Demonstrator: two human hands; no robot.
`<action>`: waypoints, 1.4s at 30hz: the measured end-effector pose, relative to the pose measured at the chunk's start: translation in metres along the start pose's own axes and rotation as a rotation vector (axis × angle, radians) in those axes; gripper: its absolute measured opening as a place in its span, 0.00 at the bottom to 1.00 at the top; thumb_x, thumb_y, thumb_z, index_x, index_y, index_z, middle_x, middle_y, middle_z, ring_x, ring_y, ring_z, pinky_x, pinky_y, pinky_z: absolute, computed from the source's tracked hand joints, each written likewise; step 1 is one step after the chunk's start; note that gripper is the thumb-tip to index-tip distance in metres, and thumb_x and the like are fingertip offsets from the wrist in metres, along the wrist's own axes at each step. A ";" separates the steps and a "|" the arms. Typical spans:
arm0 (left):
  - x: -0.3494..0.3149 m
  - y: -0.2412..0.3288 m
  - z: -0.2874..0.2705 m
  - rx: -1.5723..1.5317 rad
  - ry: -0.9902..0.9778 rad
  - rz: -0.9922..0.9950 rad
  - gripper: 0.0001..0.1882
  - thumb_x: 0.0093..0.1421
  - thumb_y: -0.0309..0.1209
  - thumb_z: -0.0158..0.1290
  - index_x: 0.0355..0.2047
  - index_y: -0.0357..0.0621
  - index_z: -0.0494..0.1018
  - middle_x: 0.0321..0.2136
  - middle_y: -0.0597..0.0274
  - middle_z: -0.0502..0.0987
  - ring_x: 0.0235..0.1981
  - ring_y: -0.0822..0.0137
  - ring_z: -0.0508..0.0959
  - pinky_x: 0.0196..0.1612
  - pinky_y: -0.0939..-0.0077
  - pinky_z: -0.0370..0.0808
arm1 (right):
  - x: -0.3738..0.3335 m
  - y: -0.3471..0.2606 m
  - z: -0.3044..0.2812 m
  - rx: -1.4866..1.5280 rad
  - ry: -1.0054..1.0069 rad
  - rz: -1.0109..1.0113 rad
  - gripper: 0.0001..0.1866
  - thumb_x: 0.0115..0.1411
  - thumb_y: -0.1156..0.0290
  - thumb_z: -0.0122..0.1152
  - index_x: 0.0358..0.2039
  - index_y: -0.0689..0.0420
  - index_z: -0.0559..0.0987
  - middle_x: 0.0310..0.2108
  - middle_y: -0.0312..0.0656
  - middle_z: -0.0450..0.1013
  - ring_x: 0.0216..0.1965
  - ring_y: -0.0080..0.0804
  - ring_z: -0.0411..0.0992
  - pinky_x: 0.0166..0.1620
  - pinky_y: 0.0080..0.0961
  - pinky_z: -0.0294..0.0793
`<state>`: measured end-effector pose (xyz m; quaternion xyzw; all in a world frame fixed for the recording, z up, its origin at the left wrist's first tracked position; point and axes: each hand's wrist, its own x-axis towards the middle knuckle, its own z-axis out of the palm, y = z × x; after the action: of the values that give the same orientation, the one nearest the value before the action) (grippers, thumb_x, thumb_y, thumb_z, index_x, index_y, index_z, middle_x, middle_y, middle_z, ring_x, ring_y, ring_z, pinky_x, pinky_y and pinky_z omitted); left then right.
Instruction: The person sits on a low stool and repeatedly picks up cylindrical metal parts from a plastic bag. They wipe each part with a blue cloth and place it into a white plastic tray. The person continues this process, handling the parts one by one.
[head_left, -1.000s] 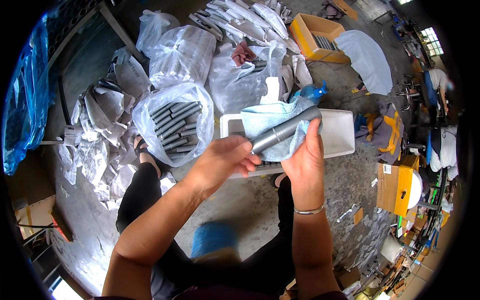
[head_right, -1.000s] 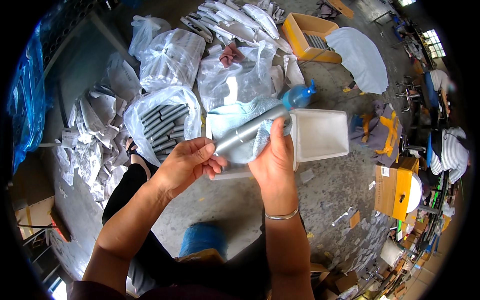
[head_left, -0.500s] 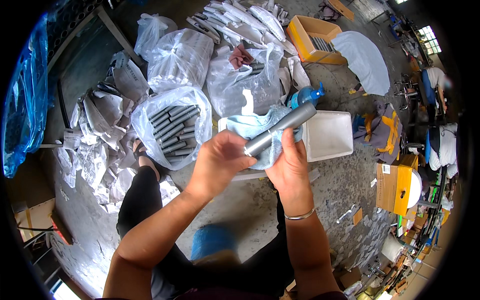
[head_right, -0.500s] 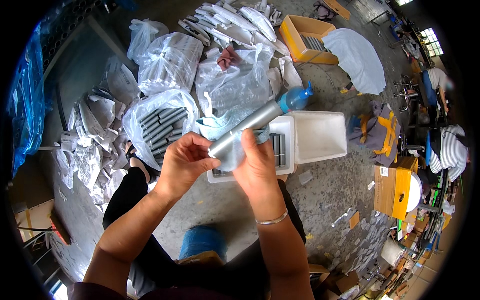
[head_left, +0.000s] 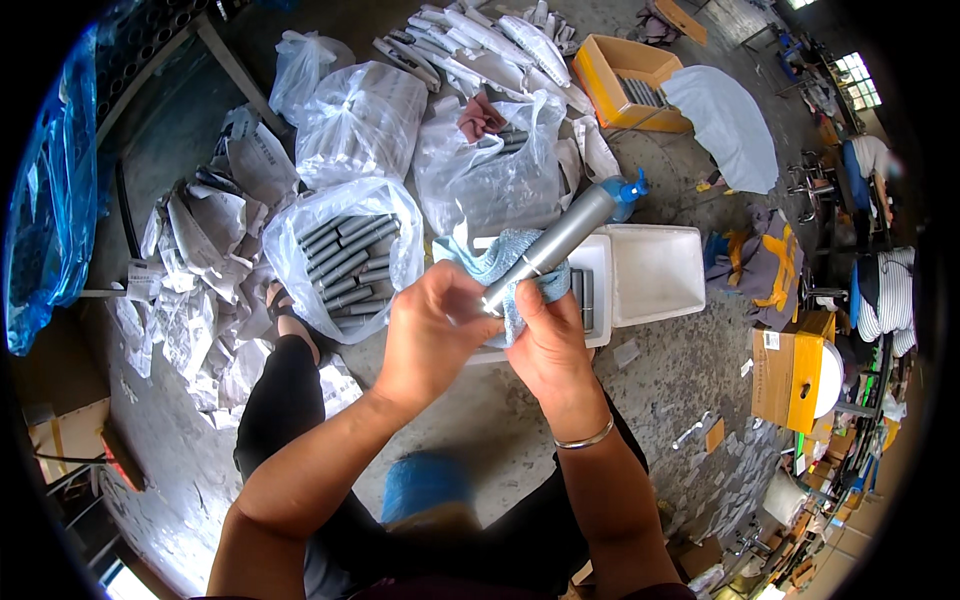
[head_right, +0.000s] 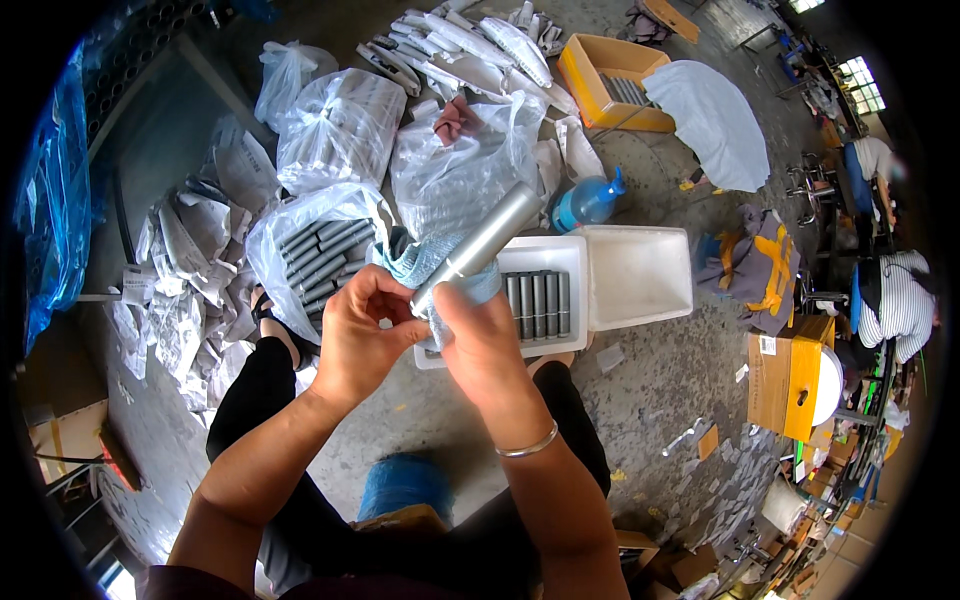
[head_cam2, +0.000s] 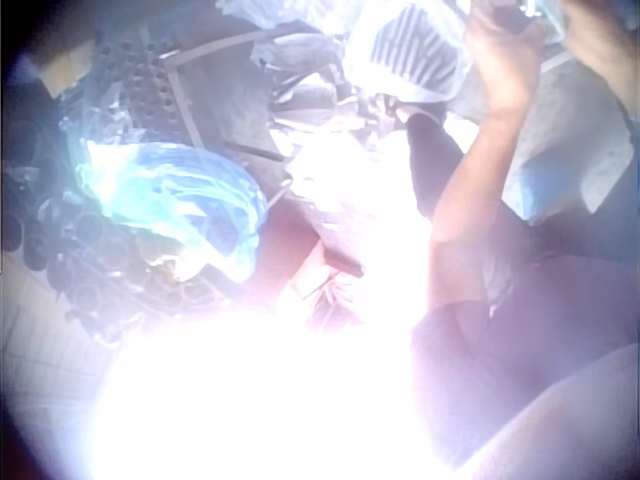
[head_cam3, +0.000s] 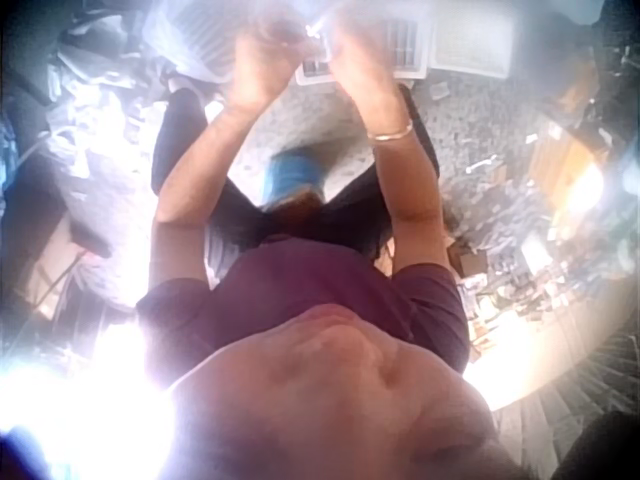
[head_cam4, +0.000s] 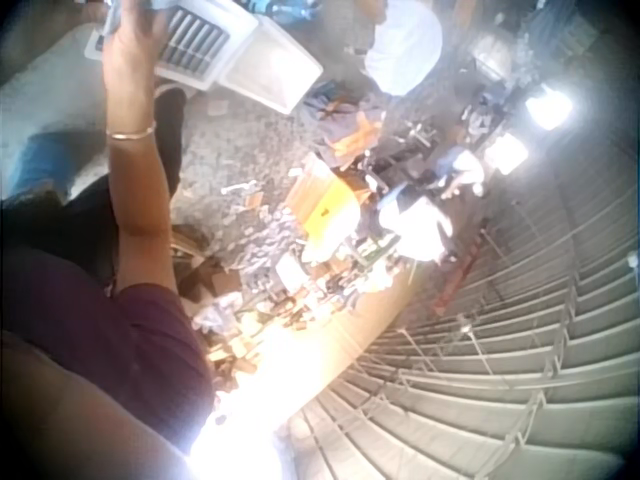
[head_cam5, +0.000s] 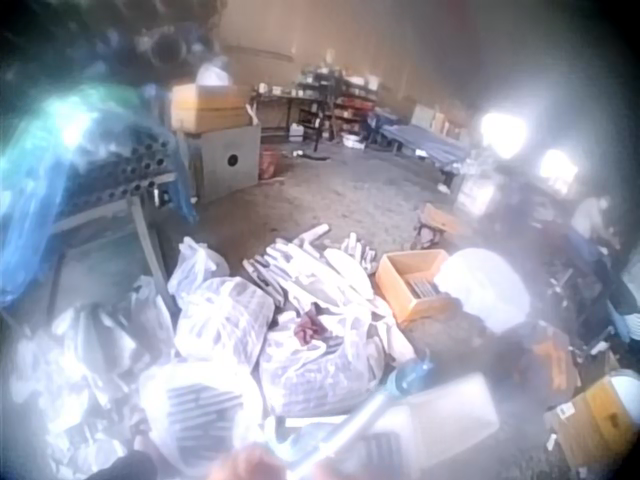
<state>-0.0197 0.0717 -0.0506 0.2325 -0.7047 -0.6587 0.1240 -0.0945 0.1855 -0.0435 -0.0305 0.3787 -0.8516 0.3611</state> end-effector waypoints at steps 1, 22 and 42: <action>0.000 0.003 -0.001 0.043 0.001 -0.007 0.16 0.42 0.21 0.65 0.30 0.39 0.70 0.22 0.63 0.75 0.25 0.75 0.75 0.30 0.79 0.73 | 0.000 0.000 0.001 -0.004 0.009 -0.004 0.17 0.60 0.76 0.52 0.51 0.60 0.67 0.44 0.36 0.68 0.46 0.24 0.68 0.51 0.26 0.66; 0.020 0.022 -0.042 -0.839 -0.316 -0.072 0.32 0.57 0.39 0.57 0.55 0.32 0.60 0.09 0.74 0.58 0.08 0.81 0.60 0.14 0.85 0.64 | -0.018 0.031 0.003 -0.338 -0.610 0.303 0.16 0.57 0.58 0.61 0.28 0.59 0.72 0.24 0.29 0.66 0.27 0.16 0.62 0.31 0.18 0.63; 0.032 0.014 -0.025 -0.868 0.028 -0.143 0.18 0.62 0.41 0.52 0.45 0.40 0.69 0.21 0.68 0.66 0.24 0.74 0.67 0.36 0.77 0.67 | -0.011 0.039 -0.004 -1.011 -0.198 -0.005 0.18 0.52 0.66 0.63 0.37 0.66 0.70 0.26 0.51 0.71 0.29 0.41 0.71 0.35 0.34 0.69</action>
<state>-0.0374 0.0349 -0.0382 0.2157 -0.3429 -0.8976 0.1738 -0.0646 0.1769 -0.0704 -0.2826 0.7071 -0.5559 0.3334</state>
